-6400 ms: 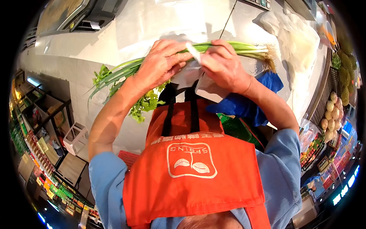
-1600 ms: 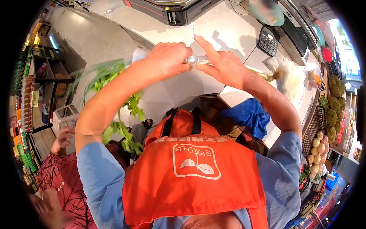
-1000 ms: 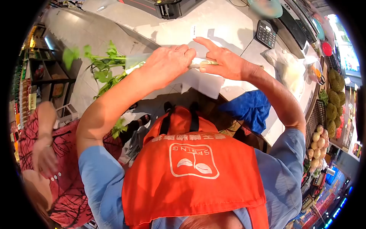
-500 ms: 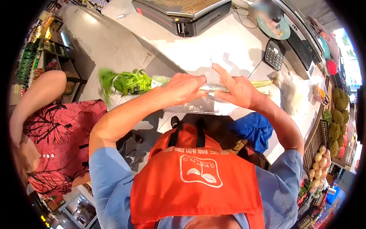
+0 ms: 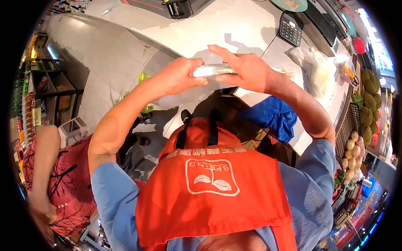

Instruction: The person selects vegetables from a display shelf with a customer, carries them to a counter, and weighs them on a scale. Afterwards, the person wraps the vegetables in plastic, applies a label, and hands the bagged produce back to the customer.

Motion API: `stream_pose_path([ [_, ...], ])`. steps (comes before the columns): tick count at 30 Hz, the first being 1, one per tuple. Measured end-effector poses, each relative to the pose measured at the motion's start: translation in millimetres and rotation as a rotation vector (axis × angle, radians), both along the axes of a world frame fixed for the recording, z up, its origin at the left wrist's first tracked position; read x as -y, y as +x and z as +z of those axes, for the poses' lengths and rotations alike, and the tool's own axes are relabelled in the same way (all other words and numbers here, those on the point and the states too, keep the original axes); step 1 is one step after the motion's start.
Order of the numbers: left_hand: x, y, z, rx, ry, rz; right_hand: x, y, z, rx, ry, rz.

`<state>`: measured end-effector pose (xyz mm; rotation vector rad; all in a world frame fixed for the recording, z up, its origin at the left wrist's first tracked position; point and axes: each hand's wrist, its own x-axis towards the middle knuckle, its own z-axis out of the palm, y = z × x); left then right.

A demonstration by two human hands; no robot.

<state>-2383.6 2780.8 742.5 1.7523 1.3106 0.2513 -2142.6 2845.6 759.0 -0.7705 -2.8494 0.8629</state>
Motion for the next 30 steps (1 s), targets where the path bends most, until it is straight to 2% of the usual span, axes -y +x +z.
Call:
stream_pose_path([
  [3,-1.6,-7.0,-4.2,0.13,-0.185,0.043,4.9,-3.5,-2.6,0.039,-0.005,-0.031],
  [4,3.6,-7.2,-7.1,0.023,0.035,-0.06,5.6,-2.1,-7.8,-0.015,-0.076,-0.017],
  [7,24.1,8.5,-7.4,-0.274,0.494,-0.012,-4.2,-2.3,-10.8,-0.111,-0.257,0.032],
  [8,25.4,9.7,-8.4,-0.28,0.481,-0.021,-5.3,0.8,-1.6,-0.027,-0.443,-0.058],
  [10,24.3,10.9,-10.4,-0.291,0.461,-0.037,-6.2,1.4,-4.7,-0.01,-0.285,-0.01],
  [13,14.1,4.7,-12.4,-0.259,0.253,-0.046,-4.4,4.3,-18.4,0.026,-0.058,0.001],
  [14,13.5,-1.9,-18.5,-0.099,0.095,-0.047,-0.2,4.6,-21.6,0.036,0.021,-0.003],
  [16,3.1,-13.2,-27.7,0.219,-0.227,-0.054,-5.7,5.4,-22.3,-0.009,-0.147,0.005],
  [19,-2.9,-17.4,-18.9,0.278,-0.624,-0.035,-10.8,0.5,-3.5,0.053,-0.409,0.026],
  [20,-1.0,-15.8,-19.8,0.3,-0.608,-0.029,-10.6,-0.5,1.8,0.096,-0.499,0.029],
  [23,0.6,-13.0,-23.4,0.396,-0.619,-0.006,-9.4,4.0,-13.7,0.071,-0.203,0.108],
  [25,-1.7,-19.6,-30.2,0.5,-0.719,0.02,-9.4,5.0,-13.9,0.024,-0.173,0.111],
  [28,6.6,-17.9,-48.3,0.439,-0.663,0.148,-14.3,2.1,-10.3,0.039,-0.234,0.137],
  [30,-2.6,-16.3,-37.0,0.263,-0.669,-0.016,-18.1,0.7,-13.1,0.051,-0.347,0.144],
])
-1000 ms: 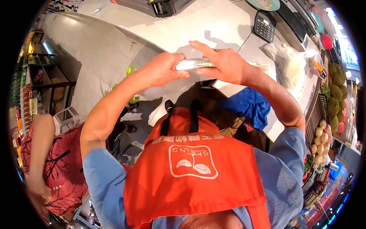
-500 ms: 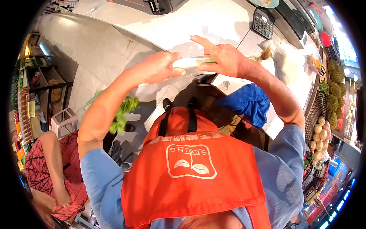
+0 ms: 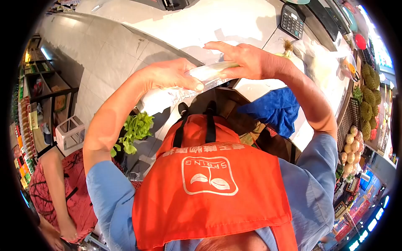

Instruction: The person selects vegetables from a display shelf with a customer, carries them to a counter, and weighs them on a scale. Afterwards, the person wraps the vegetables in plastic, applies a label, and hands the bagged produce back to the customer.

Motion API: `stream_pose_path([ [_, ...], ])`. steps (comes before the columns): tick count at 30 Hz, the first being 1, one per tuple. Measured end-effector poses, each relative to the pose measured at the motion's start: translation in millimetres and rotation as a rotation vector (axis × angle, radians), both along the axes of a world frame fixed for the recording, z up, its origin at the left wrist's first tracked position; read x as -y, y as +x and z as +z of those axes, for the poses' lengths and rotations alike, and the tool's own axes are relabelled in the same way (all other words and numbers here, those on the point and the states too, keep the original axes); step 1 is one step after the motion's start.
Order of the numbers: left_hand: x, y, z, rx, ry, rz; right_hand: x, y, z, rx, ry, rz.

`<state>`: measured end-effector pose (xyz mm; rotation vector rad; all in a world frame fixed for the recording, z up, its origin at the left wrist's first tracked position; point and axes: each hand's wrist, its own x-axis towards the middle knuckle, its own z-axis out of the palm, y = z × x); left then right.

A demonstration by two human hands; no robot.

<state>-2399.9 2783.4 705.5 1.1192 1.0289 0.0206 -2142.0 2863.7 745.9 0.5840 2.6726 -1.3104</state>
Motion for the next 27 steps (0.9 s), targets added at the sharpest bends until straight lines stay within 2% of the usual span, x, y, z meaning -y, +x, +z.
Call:
stream_pose_path([
  [1,-4.6,3.6,6.5,-0.055,0.012,-0.105,-3.6,0.1,-4.4,-0.001,-0.073,-0.005],
  [4,13.2,16.9,12.5,-0.358,0.671,-0.01,-9.7,1.9,-2.2,0.061,-0.316,-0.099],
  [5,18.6,19.2,10.8,-0.4,0.73,-0.019,-10.6,1.7,-0.7,0.091,-0.399,-0.141],
  [6,22.6,21.3,6.7,-0.443,0.789,-0.028,-12.3,2.2,-7.1,0.063,-0.413,-0.14],
  [7,24.3,21.7,3.3,-0.486,0.848,-0.039,-11.2,1.4,-11.7,0.047,-0.249,-0.093],
  [10,17.0,8.3,-5.5,-0.077,0.418,0.102,-1.7,-2.4,-12.8,0.035,0.2,-0.006],
  [13,13.3,-5.6,-26.5,0.117,0.234,0.133,-0.5,-1.0,-20.6,-0.09,0.241,-0.026],
  [16,18.9,3.8,-15.2,-0.316,0.557,-0.008,-4.6,-4.7,-16.2,-0.041,0.084,-0.045],
  [19,35.7,21.1,-19.1,-0.549,1.112,0.048,-14.1,-3.7,-23.9,-0.017,-0.07,-0.084],
  [22,35.1,19.5,-18.1,-0.494,0.936,0.002,-18.2,-9.5,-15.5,0.135,-0.168,-0.098],
  [24,34.7,15.5,-19.9,-0.447,0.823,-0.015,-16.6,-9.6,-21.0,-0.003,-0.058,-0.165],
  [26,32.1,10.8,-20.2,-0.433,0.687,-0.028,-16.2,-5.4,-43.1,-0.38,0.245,-0.268],
  [27,34.5,8.3,-25.4,-0.372,0.66,0.04,-10.3,-9.9,-30.4,-0.458,0.463,-0.336],
])
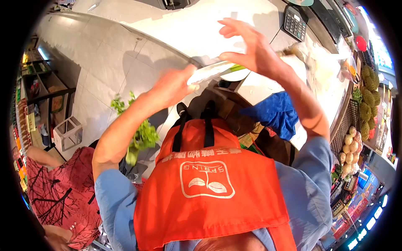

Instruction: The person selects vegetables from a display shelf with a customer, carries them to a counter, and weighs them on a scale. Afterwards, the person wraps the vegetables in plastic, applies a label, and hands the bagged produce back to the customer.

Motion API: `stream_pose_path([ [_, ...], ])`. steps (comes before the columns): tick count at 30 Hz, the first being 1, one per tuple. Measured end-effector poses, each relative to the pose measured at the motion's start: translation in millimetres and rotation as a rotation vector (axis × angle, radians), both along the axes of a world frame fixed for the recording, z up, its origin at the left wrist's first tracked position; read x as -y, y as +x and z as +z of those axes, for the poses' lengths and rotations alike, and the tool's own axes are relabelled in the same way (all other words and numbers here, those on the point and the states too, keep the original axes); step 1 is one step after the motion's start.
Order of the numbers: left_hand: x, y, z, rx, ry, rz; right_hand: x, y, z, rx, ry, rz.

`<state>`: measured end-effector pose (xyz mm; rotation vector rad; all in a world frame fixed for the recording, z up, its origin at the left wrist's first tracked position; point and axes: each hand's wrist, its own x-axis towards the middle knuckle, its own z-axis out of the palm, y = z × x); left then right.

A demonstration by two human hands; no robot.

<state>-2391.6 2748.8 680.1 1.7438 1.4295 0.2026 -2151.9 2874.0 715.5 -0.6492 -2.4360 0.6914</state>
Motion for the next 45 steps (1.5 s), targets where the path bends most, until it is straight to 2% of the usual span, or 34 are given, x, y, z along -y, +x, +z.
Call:
stream_pose_path([
  [2,9.6,-3.8,-11.4,0.16,-0.036,0.095,23.5,7.0,26.4,-0.162,-0.028,-0.073],
  [4,12.6,-5.5,-5.7,0.218,-0.053,0.188,55.1,17.4,11.6,-0.484,-0.455,-0.061],
  [5,14.7,-4.9,-3.4,0.254,-0.043,0.233,78.4,12.4,13.0,-0.705,-0.819,-0.015],
  [6,14.8,-4.4,-2.6,0.289,-0.034,0.278,93.1,6.0,6.7,-0.79,-0.902,-0.009],
  [7,12.8,-3.7,-2.4,0.235,-0.088,0.317,102.2,5.1,-3.3,-0.733,-0.915,-0.024],
  [10,12.9,-3.0,-4.7,0.224,0.021,0.304,114.2,-6.1,-25.4,-0.609,-0.977,-0.145],
  [18,11.7,1.3,-9.4,0.099,0.09,0.267,113.4,-25.3,-51.2,-0.671,-1.092,-0.212],
  [25,12.5,-2.1,-15.5,0.034,0.159,0.254,107.9,-38.8,-58.9,-0.626,-1.151,-0.295],
  [34,14.2,-4.4,-13.8,-0.032,0.126,0.244,106.9,-52.8,-64.3,-0.55,-1.241,-0.465],
  [42,16.6,-0.6,-22.0,-0.103,0.275,0.223,104.4,-63.1,-78.9,-0.534,-1.347,-0.59],
  [45,19.7,0.9,-22.0,-0.121,0.276,0.212,107.5,-68.5,-75.2,-0.62,-1.314,-0.612],
])
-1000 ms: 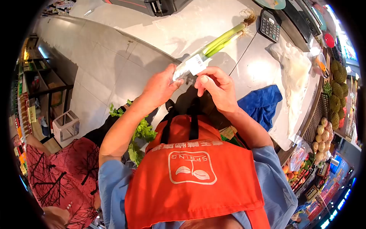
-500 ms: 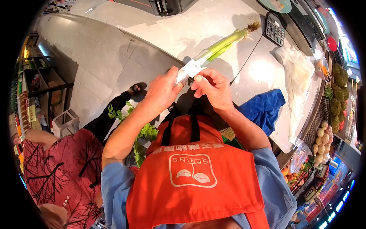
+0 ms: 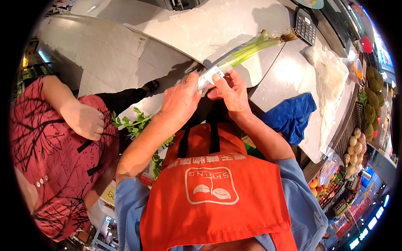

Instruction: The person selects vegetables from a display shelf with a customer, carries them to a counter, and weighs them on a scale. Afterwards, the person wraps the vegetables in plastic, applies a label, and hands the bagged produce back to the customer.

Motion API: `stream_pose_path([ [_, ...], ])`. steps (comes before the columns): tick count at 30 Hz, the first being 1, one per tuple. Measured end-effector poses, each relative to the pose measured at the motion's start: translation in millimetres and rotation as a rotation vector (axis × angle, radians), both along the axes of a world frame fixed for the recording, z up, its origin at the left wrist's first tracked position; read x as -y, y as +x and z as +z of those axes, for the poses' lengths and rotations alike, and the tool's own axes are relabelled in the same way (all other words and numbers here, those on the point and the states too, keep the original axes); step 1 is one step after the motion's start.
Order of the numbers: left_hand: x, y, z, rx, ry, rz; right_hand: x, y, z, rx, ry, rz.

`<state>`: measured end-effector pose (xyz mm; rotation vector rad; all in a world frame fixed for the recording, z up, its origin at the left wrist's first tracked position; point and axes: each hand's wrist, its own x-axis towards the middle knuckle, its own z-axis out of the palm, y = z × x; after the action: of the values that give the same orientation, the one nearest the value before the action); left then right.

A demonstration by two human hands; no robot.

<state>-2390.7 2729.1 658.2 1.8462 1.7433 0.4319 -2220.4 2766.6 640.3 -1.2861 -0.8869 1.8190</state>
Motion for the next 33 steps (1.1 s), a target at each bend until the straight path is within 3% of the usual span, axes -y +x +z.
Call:
stream_pose_path([
  [7,14.4,3.6,-9.7,-0.002,0.034,0.017,9.9,1.7,-9.6,-0.071,-0.072,-0.025],
  [8,13.8,7.0,-8.7,0.066,-0.178,0.074,12.3,0.6,-11.2,-0.05,-0.084,-0.067],
  [9,13.2,5.9,-7.0,0.066,-0.205,0.116,11.7,-0.8,-12.9,-0.044,-0.091,-0.073],
  [16,18.5,15.0,-12.5,0.039,0.083,0.054,8.2,-3.2,-39.9,-0.09,-0.032,-0.215],
  [22,15.0,5.8,-8.4,0.028,0.019,0.081,-4.8,-24.7,-45.4,-0.322,-0.027,-0.143],
  [23,14.6,6.0,-24.4,0.086,0.118,0.127,-6.7,-26.9,-47.8,-0.307,0.017,-0.12],
  [29,12.6,-14.6,-4.9,0.425,-0.092,0.012,-14.4,-24.8,-50.3,-0.407,0.311,0.068],
  [33,10.3,-19.0,-20.0,0.606,-0.131,-0.028,-17.3,-29.8,-49.5,-0.448,0.356,0.07],
])
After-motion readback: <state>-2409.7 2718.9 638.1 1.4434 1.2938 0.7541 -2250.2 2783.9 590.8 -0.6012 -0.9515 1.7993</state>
